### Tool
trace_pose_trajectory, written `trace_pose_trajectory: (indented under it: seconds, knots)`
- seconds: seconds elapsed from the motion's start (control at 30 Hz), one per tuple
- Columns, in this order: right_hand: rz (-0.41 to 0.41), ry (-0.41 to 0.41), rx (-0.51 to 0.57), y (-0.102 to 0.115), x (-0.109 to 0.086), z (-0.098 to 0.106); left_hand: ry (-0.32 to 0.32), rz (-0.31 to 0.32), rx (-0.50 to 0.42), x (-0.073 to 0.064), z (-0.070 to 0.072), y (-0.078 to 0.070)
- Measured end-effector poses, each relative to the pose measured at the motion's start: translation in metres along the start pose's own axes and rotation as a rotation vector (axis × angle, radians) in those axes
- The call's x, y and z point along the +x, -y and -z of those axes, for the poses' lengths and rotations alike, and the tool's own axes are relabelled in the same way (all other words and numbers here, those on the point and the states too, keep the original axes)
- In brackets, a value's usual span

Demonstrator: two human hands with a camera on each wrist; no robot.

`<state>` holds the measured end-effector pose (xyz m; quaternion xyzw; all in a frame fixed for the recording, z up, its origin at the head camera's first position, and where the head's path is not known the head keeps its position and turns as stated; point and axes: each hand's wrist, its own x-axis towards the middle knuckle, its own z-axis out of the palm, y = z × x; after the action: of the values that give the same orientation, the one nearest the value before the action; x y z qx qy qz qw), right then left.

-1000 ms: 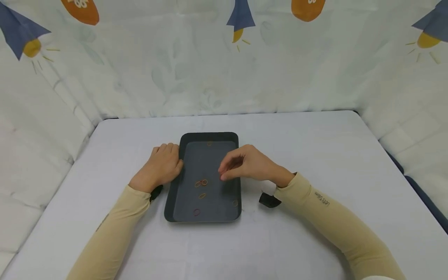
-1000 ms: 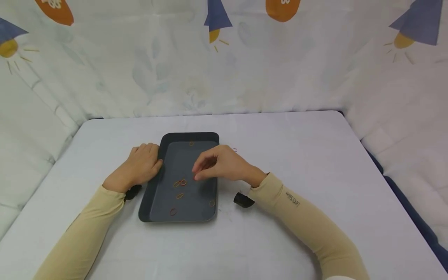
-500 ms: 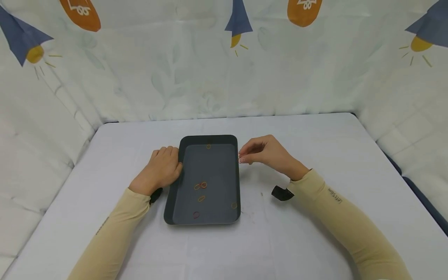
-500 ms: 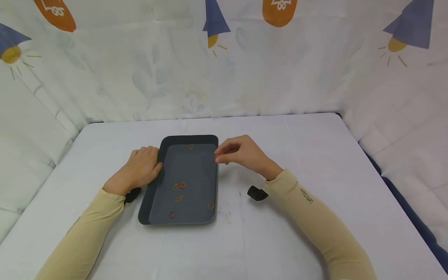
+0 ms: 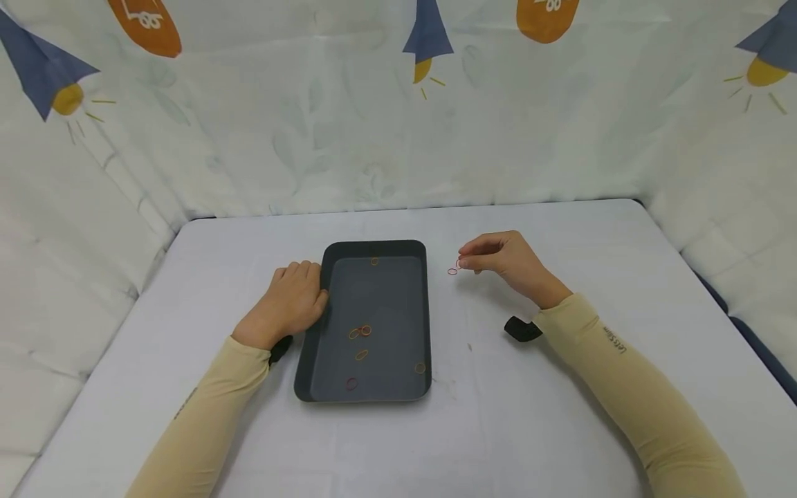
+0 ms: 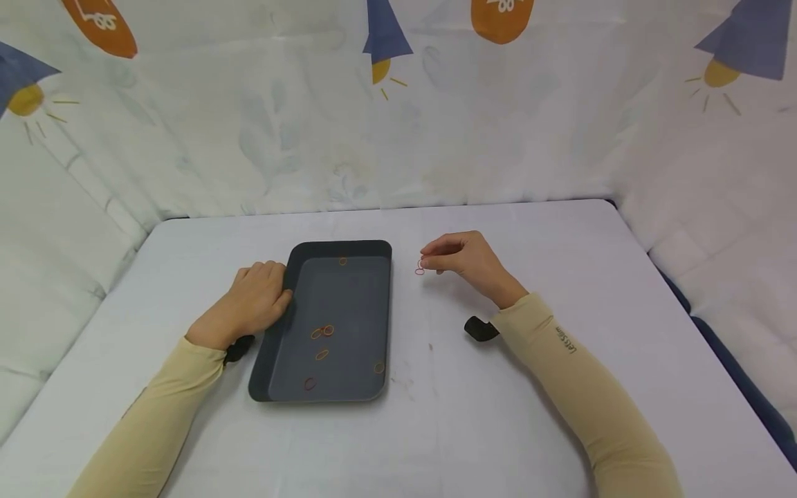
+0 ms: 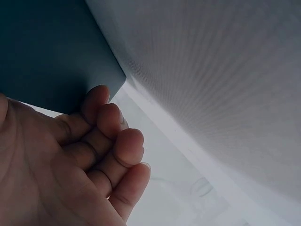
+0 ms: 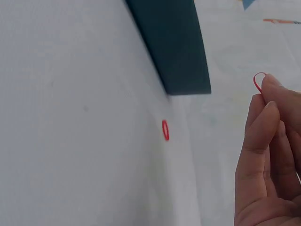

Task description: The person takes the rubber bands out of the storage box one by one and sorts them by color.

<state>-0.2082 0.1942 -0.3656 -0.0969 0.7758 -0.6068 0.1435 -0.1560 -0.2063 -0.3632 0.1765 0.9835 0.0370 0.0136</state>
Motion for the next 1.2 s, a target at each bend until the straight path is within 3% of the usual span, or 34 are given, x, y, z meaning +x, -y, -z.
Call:
trace_pose_trajectory:
  seconds: [0.23,0.53,0.77,1.2]
  knots:
    - [-0.054,-0.03,0.035,-0.013,0.008,0.006,-0.009,0.001,0.003,0.0,-0.001,0.0]
    - [-0.121,-0.057,-0.017,-0.02,0.017,0.008,-0.045,-0.004,0.018,0.001,-0.002,0.0]
    - [-0.184,-0.04,-0.059,-0.022,0.024,0.009,-0.011,0.006,0.016,0.003,-0.003,0.001]
    - [-0.2,-0.035,-0.327,-0.017,0.031,0.006,0.009,0.01,0.014,0.003,-0.003,0.002]
